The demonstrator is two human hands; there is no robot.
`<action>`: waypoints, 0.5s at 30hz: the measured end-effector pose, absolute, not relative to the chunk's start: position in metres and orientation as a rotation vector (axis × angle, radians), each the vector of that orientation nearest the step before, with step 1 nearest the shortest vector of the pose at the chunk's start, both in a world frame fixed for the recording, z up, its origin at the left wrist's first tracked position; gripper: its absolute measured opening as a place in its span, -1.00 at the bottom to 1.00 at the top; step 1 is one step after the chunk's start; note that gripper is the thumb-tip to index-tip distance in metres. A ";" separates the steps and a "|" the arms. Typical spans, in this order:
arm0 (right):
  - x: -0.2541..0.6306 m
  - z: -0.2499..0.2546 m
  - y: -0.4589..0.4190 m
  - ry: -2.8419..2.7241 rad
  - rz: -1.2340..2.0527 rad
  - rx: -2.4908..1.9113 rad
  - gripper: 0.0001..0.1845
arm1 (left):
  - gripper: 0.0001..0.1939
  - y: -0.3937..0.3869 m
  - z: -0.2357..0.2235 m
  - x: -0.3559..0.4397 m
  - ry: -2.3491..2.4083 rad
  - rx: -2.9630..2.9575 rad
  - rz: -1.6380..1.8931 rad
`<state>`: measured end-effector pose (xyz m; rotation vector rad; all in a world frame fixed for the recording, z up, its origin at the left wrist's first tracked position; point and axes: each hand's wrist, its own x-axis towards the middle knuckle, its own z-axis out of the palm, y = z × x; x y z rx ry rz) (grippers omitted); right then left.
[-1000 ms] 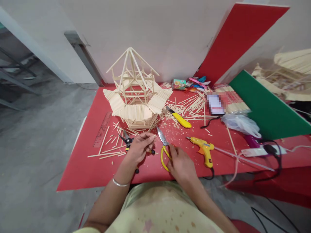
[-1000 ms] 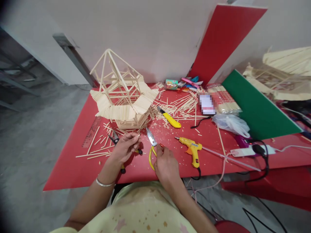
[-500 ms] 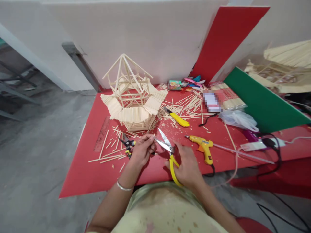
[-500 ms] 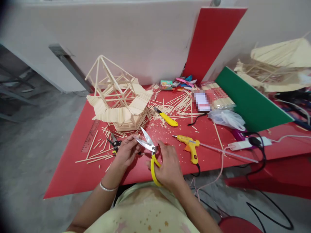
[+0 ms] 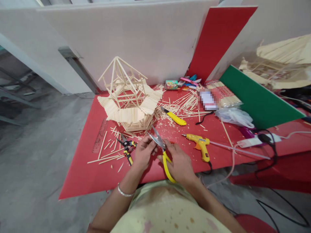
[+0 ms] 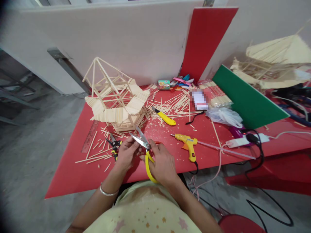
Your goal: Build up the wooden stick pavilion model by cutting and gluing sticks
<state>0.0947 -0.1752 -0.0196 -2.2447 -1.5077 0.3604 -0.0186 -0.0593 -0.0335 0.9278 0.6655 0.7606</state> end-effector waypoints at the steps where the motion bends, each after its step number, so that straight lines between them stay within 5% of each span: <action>1: 0.094 -0.019 -0.176 -1.503 0.371 -2.246 -0.36 | -0.71 -0.059 -0.033 -0.019 0.663 0.964 0.752; 15: 0.089 -0.020 -0.179 -1.452 0.550 -2.053 -0.52 | -0.75 -0.054 -0.028 -0.035 0.624 1.478 0.678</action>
